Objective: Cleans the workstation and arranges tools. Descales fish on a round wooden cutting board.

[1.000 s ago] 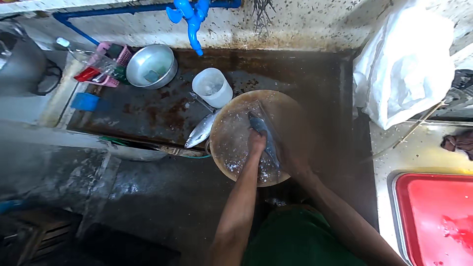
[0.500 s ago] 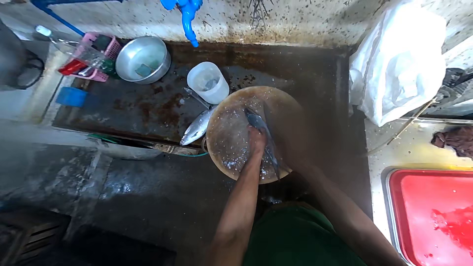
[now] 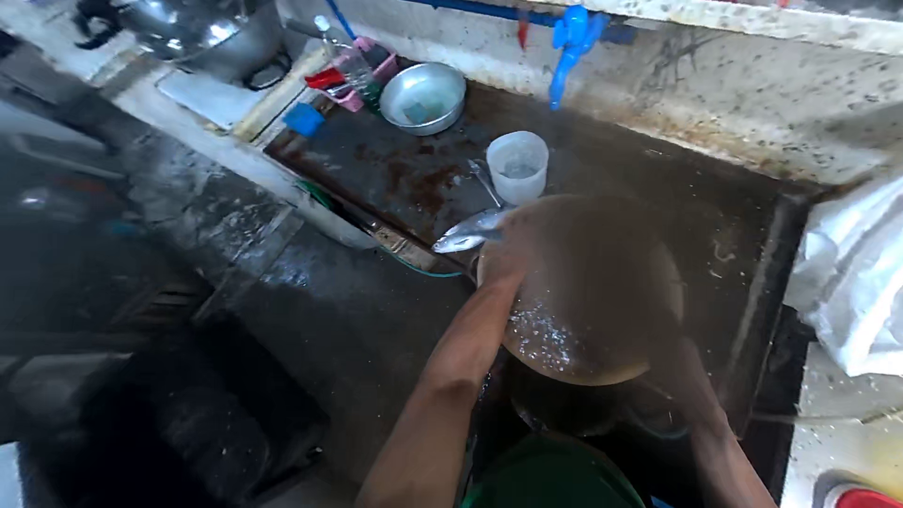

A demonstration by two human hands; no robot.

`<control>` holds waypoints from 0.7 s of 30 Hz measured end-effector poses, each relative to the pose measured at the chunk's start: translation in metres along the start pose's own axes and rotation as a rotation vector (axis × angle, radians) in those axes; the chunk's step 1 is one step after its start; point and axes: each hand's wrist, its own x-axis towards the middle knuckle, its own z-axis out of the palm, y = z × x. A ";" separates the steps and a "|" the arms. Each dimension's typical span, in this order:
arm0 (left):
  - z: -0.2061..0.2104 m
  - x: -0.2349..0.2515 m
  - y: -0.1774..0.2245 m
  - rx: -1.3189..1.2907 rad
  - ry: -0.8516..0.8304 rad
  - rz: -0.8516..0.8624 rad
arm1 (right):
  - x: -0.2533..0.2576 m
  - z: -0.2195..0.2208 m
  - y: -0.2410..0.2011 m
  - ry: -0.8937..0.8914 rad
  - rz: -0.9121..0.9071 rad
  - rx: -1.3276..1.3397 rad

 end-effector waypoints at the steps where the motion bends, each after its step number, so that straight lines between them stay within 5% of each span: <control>1: 0.008 -0.002 -0.002 0.033 0.020 0.015 | -0.002 0.001 -0.002 0.019 -0.002 -0.018; 11: 0.022 -0.008 -0.042 -0.060 -0.272 0.178 | -0.003 0.019 -0.020 0.086 0.066 -0.122; 16: 0.039 0.018 -0.061 -0.073 -0.329 0.316 | -0.006 0.035 -0.039 0.102 0.104 -0.136; 21: 0.005 0.021 -0.104 -0.115 -0.274 0.264 | -0.004 0.042 -0.044 0.084 0.127 -0.129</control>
